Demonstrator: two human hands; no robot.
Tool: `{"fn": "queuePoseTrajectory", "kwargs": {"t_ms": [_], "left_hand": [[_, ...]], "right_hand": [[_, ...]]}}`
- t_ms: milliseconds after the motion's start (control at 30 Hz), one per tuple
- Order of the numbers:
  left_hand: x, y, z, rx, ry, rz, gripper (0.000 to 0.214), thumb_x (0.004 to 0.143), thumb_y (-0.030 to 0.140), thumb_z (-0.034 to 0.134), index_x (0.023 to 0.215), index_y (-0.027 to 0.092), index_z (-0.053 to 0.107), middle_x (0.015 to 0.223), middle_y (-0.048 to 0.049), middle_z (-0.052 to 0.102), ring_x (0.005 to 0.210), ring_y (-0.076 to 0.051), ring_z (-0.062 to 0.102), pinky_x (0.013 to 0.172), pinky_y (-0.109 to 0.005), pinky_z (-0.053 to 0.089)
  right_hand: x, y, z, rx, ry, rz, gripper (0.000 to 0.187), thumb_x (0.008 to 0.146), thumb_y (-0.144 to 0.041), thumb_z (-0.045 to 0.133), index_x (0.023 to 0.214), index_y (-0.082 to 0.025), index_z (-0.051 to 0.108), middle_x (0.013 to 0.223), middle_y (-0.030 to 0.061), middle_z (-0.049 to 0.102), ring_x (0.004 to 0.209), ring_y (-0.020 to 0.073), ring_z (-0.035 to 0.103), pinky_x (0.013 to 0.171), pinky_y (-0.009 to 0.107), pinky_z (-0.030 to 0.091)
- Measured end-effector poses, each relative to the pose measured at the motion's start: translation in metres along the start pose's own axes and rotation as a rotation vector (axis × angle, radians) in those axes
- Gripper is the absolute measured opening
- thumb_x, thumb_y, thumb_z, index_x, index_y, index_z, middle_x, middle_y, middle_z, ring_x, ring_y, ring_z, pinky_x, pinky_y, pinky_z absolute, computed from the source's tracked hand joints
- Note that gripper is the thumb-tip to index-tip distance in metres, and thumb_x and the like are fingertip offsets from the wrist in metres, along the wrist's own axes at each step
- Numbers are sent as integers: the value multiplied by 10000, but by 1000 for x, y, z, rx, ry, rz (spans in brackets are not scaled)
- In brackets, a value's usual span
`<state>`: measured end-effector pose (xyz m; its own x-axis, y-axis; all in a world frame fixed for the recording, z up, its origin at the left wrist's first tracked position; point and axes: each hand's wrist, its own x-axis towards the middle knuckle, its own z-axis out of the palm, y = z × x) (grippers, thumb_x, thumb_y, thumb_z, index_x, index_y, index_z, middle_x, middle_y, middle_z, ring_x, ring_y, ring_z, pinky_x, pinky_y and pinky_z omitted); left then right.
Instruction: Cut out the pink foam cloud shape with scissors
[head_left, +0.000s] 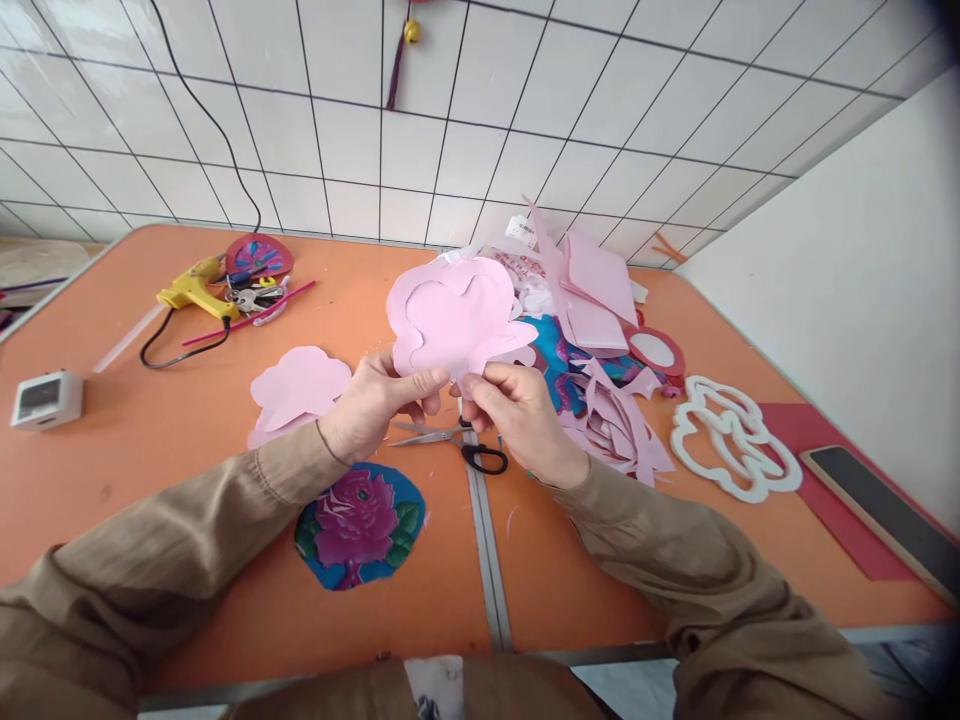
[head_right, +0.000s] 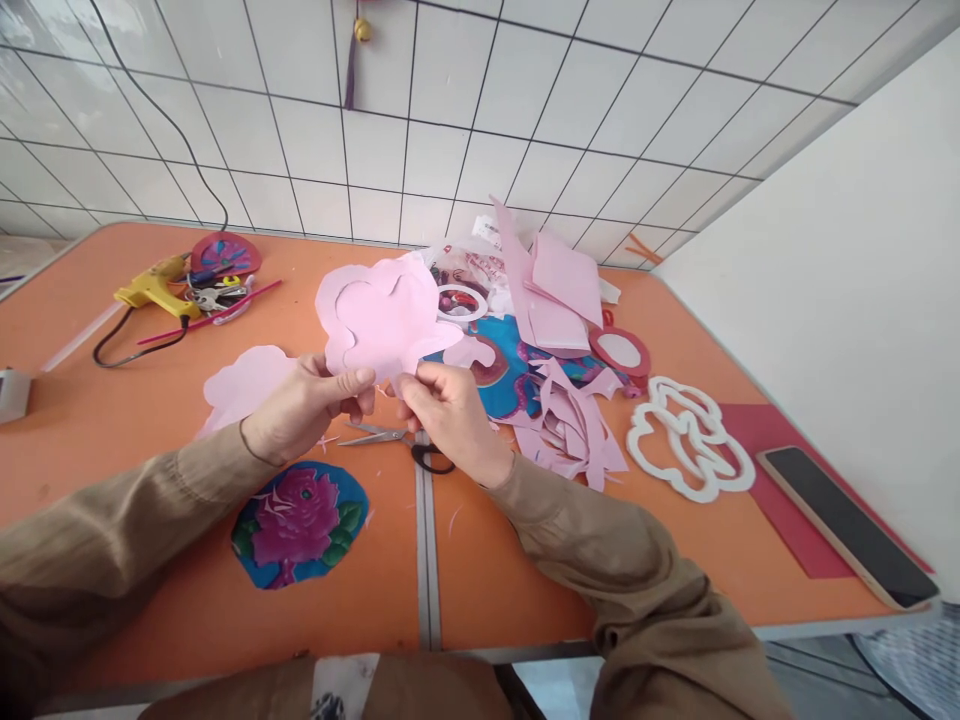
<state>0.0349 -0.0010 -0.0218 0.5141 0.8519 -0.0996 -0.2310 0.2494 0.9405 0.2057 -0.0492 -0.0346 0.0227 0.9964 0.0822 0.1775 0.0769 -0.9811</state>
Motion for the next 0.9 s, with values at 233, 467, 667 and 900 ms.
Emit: {"fn": "queuePoseTrajectory", "kwargs": {"t_ms": [233,467,667,900], "left_hand": [[-1,1,6,65,103,-17,307,582,364,870,582,127,674,500,5,609,461,-88,532,442,-204,454],[-1,-1,3,25,130,-21,265,621,305,844,551,132,654,488,9,596,473,-77,529,453,-190,420],[6,8,-1,-43,204,17,201,610,256,828,610,130,670,476,10,598,457,-79,518,436,-190,385],[8,12,-4,-82,224,52,218,608,265,837,618,129,668,480,13,591,471,-78,516,443,-197,370]], "right_hand": [[-2,-2,2,18,-79,32,334,893,-300,570,592,-158,539,567,-30,593,436,50,517,435,174,399],[0,1,-1,83,-167,76,394,908,-456,557,647,-161,570,614,0,616,464,74,524,446,204,391],[14,-14,-34,-558,-331,-76,181,868,-249,537,787,-156,670,723,49,688,650,167,626,600,285,444],[16,-13,-38,-1154,-686,-193,233,821,-92,563,974,-195,706,981,59,703,885,209,643,657,288,378]]}}
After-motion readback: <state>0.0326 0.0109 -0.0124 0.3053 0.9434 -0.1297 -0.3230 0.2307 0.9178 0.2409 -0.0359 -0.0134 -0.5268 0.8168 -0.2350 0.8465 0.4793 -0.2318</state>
